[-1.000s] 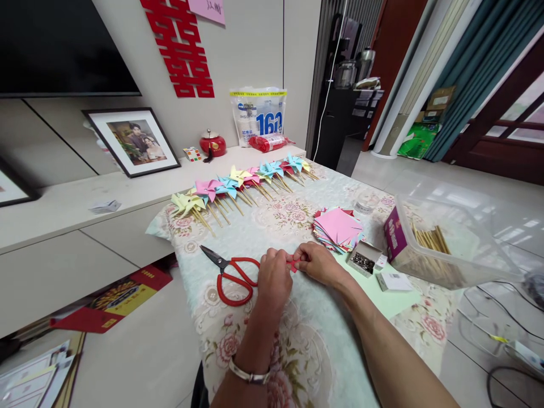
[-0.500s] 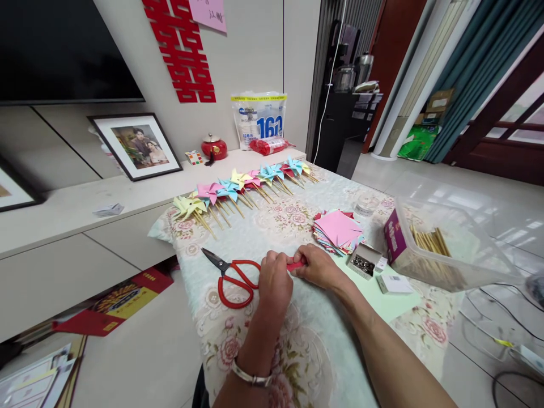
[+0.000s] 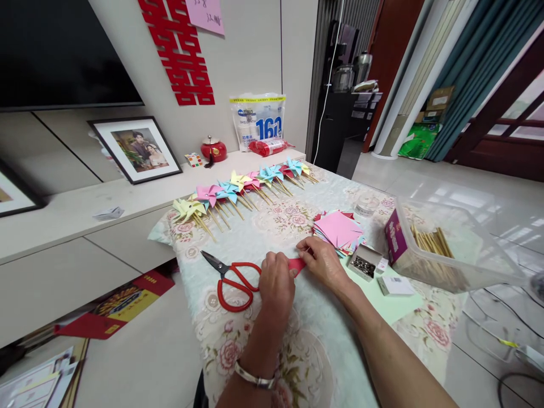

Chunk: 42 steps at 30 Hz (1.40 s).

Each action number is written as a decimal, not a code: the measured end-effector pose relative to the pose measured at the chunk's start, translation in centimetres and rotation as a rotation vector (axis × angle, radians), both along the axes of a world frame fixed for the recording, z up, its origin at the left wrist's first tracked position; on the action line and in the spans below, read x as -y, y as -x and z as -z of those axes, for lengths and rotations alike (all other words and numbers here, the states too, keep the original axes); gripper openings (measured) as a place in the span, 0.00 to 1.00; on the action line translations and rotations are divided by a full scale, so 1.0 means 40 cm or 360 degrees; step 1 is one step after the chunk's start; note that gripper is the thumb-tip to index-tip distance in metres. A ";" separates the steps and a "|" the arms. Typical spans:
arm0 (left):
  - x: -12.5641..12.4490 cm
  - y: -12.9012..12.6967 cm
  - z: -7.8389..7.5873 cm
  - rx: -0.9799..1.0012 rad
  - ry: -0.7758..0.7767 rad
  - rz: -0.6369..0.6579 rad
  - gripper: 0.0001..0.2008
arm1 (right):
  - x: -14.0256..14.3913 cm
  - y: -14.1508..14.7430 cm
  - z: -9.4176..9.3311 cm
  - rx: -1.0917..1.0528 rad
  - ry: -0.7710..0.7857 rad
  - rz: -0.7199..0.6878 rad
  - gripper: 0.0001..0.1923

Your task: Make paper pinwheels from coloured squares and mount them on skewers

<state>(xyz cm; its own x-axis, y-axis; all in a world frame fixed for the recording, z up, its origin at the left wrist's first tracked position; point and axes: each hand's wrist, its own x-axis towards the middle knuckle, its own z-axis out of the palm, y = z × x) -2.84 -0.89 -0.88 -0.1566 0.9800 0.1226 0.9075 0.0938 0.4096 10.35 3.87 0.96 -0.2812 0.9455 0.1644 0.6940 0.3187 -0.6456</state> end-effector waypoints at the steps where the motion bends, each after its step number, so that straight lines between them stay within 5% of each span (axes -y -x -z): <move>1: -0.002 -0.003 -0.001 -0.0017 0.0021 -0.0017 0.07 | 0.000 -0.002 0.001 0.0023 0.0002 0.0006 0.09; 6: -0.004 -0.010 0.003 0.0042 0.0041 -0.0055 0.10 | 0.003 -0.003 0.006 0.0190 0.0043 -0.0076 0.10; 24: 0.004 0.011 0.040 0.0506 -0.0572 -0.0013 0.19 | 0.020 -0.004 -0.026 0.0247 0.0197 -0.0103 0.15; 37: 0.014 0.010 0.047 0.0733 -0.0411 0.0031 0.23 | 0.020 -0.002 -0.022 0.0201 0.0353 -0.0146 0.12; 42: 0.017 0.010 0.047 0.0566 -0.0376 0.0058 0.26 | 0.016 -0.003 -0.010 0.0212 0.0365 -0.0136 0.14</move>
